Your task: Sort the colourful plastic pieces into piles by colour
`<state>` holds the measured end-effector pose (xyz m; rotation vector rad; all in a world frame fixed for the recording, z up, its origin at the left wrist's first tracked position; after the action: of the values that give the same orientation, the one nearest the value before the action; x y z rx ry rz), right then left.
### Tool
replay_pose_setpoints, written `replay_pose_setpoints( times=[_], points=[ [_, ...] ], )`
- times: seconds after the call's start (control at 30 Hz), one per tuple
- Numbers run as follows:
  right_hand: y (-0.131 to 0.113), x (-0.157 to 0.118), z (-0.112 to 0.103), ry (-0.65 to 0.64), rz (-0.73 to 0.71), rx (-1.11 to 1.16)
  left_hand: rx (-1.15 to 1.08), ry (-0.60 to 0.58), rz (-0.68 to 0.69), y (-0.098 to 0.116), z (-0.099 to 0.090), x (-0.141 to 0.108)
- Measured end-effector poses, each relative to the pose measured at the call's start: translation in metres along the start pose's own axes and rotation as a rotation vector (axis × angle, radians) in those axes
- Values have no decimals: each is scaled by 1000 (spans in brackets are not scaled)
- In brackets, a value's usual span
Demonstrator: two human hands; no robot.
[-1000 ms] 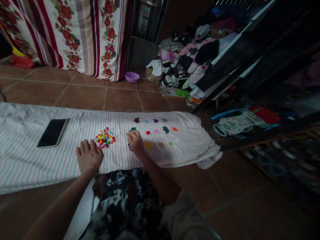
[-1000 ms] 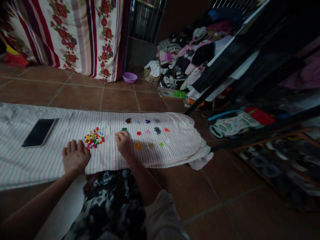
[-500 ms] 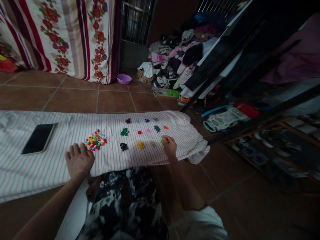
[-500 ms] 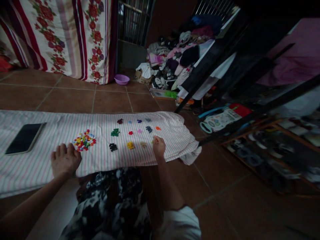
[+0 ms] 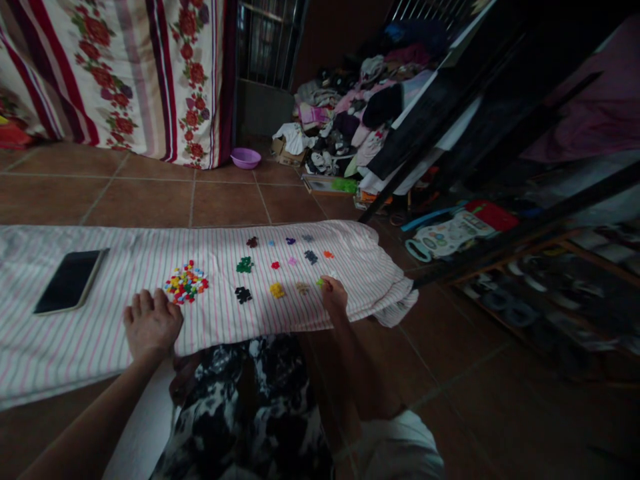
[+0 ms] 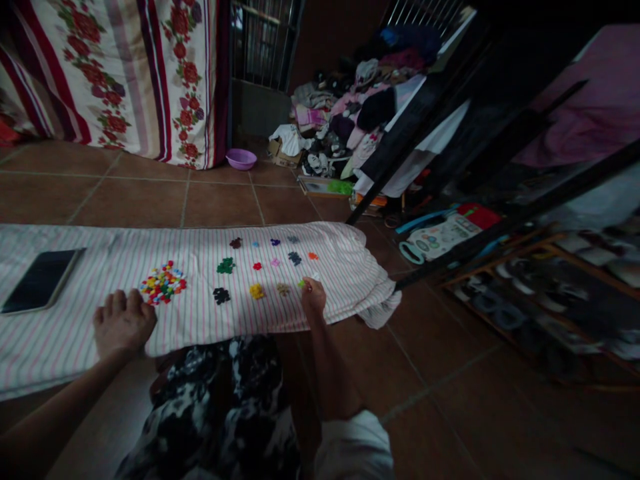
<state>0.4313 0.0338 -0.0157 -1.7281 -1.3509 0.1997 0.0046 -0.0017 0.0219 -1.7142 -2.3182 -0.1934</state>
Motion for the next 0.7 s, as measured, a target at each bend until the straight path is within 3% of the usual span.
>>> replay_pose_setpoints(
  times=[0.33, 0.7],
  points=[
    [-1, -17, 3, 35, -165, 75, 31, 7, 18, 0, -1, 1],
    [4, -26, 1, 77, -199, 114, 56, -3, 22, 1, -5, -1]
  ],
)
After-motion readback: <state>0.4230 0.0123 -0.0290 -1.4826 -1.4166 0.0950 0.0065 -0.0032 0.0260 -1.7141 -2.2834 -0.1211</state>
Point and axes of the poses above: each hand's wrist, its own x-axis towards the middle knuckle, its own z-axis out of the palm, y = z × x, the point moved 1 cm from there along x, towards the middle knuckle, and after that the axes turned 11 degrees about x, right-handed, at the moved point
